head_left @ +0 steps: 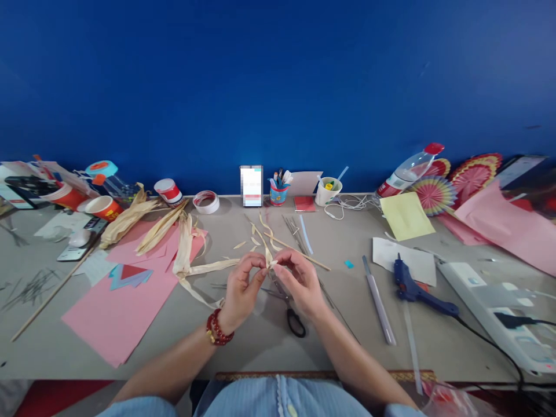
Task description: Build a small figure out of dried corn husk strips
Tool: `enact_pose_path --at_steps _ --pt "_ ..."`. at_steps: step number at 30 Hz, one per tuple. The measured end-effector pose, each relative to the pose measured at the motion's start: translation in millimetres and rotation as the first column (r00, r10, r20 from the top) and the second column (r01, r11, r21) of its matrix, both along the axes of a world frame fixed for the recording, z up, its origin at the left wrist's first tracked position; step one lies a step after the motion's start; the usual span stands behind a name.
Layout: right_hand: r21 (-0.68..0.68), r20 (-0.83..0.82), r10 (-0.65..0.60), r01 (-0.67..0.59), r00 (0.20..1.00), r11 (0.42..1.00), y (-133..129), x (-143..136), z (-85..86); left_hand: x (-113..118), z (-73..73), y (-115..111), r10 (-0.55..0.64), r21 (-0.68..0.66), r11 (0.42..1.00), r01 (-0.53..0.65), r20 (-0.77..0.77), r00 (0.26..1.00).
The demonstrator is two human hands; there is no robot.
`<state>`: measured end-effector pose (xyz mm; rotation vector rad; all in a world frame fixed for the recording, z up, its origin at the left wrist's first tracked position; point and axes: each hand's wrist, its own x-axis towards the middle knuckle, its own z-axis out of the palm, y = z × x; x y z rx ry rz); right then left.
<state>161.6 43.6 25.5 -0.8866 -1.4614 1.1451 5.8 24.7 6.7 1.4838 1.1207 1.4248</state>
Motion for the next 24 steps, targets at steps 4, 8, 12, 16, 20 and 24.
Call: enact_pose_path --at_steps 4,8,12,16,20,24 --pt "-0.056 0.017 0.017 -0.016 1.0 0.998 0.2 0.2 1.5 -1.2 -0.8 -0.8 0.013 0.022 1.0 -0.011 -0.089 0.996" --pt "-0.151 -0.025 0.004 -0.008 1.0 0.989 0.0 -0.8 2.2 -1.3 -1.6 -1.7 0.008 0.04 0.999 -0.004 -0.117 0.993" --pt "-0.312 -0.145 -0.031 -0.016 0.989 0.95 0.1 -4.0 3.2 -1.5 -0.2 -1.8 0.008 0.069 0.998 0.003 -0.147 0.989" --pt "-0.451 -0.294 -0.069 -0.074 0.953 0.889 0.1 -7.6 4.0 -1.9 1.1 -1.7 0.009 0.083 0.997 0.004 -0.163 0.987" --pt "-0.526 -0.403 -0.078 -0.161 0.912 0.835 -0.2 -9.4 4.6 -2.7 0.8 -2.4 0.01 0.094 0.996 0.006 -0.17 0.985" --pt "-0.585 -0.478 -0.099 -0.232 0.873 0.777 -0.8 -10.0 3.3 -3.2 1.2 -2.7 0.025 0.114 0.994 -0.003 -0.186 0.982"
